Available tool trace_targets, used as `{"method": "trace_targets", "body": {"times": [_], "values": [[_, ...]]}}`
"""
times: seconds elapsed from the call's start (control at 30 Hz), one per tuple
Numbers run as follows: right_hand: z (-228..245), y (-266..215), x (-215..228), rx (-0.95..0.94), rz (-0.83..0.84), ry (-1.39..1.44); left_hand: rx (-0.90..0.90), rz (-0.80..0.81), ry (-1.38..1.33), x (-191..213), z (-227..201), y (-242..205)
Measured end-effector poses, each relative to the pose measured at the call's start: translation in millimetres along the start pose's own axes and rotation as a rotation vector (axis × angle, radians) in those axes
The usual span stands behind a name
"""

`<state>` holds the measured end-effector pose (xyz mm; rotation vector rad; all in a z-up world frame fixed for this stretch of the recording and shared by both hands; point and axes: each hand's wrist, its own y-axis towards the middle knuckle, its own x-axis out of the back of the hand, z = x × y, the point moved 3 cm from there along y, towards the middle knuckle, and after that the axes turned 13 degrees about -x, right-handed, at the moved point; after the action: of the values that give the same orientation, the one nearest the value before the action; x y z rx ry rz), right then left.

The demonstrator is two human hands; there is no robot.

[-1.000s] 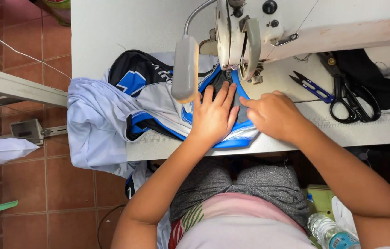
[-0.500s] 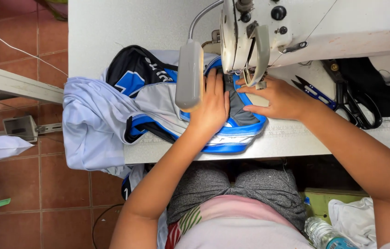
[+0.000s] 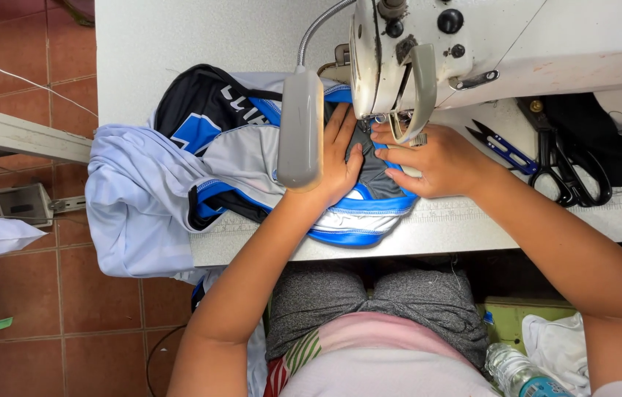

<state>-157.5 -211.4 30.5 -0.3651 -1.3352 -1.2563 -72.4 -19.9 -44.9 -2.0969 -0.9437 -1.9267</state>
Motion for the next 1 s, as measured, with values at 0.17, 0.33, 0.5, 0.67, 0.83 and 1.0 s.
{"method": "trace_targets", "body": {"times": [0.17,0.33,0.5,0.67,0.83,1.0], "values": [[-1.7,-1.3,-5.1,-0.001,-0.049,-0.06,-0.003,0.042,-0.028,8.6,5.6,6.0],[-4.7,-2.0,-10.8,-0.011,-0.09,-0.116,-0.028,0.06,-0.064,33.9,5.1,16.9],[-2.3,-0.3,-10.4,-0.04,-0.105,-0.169,-0.027,0.076,-0.075,15.4,21.3,21.8],[-5.1,-1.9,-16.5,-0.096,-0.099,-0.186,-0.091,0.046,-0.133,21.3,26.5,27.5],[5.6,3.7,-6.1,-0.12,-0.01,-0.12,-0.184,-0.033,-0.086,17.9,34.1,33.7],[6.0,4.9,-5.3,-0.155,0.022,-0.079,-0.299,-0.111,-0.202,37.6,31.4,43.5]]}}
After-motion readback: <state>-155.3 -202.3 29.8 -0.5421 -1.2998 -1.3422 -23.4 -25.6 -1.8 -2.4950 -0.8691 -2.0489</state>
